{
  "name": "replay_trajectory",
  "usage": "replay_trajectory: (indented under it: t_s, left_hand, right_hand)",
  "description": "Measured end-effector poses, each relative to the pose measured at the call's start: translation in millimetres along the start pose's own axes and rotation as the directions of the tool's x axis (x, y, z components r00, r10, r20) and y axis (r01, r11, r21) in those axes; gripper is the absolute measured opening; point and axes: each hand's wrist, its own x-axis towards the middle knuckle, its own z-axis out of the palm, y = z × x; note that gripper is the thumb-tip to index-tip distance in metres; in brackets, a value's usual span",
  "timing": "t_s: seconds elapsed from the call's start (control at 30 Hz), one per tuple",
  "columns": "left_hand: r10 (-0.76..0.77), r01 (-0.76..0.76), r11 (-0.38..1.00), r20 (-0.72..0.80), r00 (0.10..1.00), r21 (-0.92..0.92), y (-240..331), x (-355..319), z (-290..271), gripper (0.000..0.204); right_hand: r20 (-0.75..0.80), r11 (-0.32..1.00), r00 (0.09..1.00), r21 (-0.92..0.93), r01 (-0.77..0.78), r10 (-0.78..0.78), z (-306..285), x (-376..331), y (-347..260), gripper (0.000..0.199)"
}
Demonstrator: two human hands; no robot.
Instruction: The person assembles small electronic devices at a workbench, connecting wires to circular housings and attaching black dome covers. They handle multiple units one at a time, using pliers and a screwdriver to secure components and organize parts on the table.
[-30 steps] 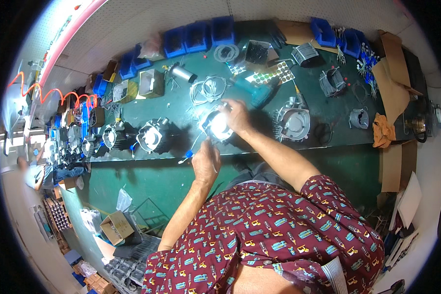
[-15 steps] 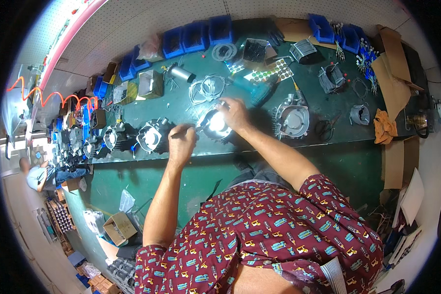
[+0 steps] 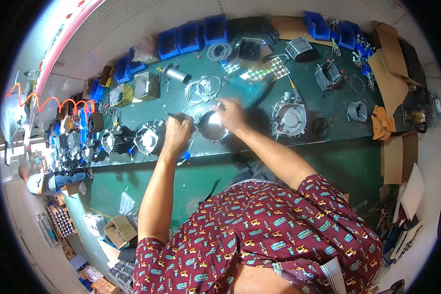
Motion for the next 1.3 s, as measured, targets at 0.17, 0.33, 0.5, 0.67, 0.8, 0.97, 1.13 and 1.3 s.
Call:
replay_trajectory:
  t_s: [0.17, 0.33, 0.5, 0.67, 0.8, 0.97, 1.13, 1.3]
  left_hand:
    - [0.114, -0.106, 0.992, -0.125, 0.986, 0.071, -0.1, -17.4, 12.4, 0.027]
    - [0.018, -0.025, 0.996, -0.083, 0.996, -0.091, 3.8, -3.8, -7.1, 0.027]
    - [0.094, -0.119, 0.962, -0.111, 0.989, -0.247, 19.4, -12.6, -10.2, 0.028]
    - [0.225, -0.294, 0.889, -0.224, 0.948, -0.350, 13.8, -56.7, 7.7, 0.027]
    - [0.167, -0.266, 0.848, -0.245, 0.955, -0.459, 5.3, -95.2, 37.9, 0.029]
    - [0.129, -0.159, 0.814, -0.094, 0.987, -0.559, 15.3, -124.0, 80.1, 0.025]
    - [0.191, -0.220, 0.824, -0.110, 0.975, -0.523, 48.8, -134.6, 118.4, 0.023]
    - [0.137, -0.208, 0.847, -0.177, 0.975, -0.489, 83.1, -139.3, 167.9, 0.024]
  right_hand:
    - [0.039, 0.994, 0.996, 0.065, -0.084, 0.082, 13.5, 2.9, 14.6, 0.034]
    - [0.068, 1.000, 0.997, 0.011, 0.028, -0.029, 21.7, 13.4, 27.6, 0.038]
    - [0.204, 0.997, 0.978, 0.069, 0.030, -0.044, 3.3, 18.1, 19.3, 0.049]
    - [0.053, 0.992, 0.993, -0.056, 0.110, -0.107, -77.0, 9.6, -18.9, 0.069]
    - [0.029, 0.913, 0.979, -0.354, 0.200, -0.203, -181.5, 22.1, -17.7, 0.068]
    - [0.329, 0.894, 0.936, -0.371, 0.249, -0.124, -230.7, 33.0, 39.4, 0.066]
    - [0.371, 0.953, 0.927, -0.259, 0.156, -0.051, -238.8, 34.7, 67.4, 0.051]
    - [0.225, 0.923, 0.963, -0.315, 0.219, -0.152, -231.4, 16.0, 100.0, 0.043]
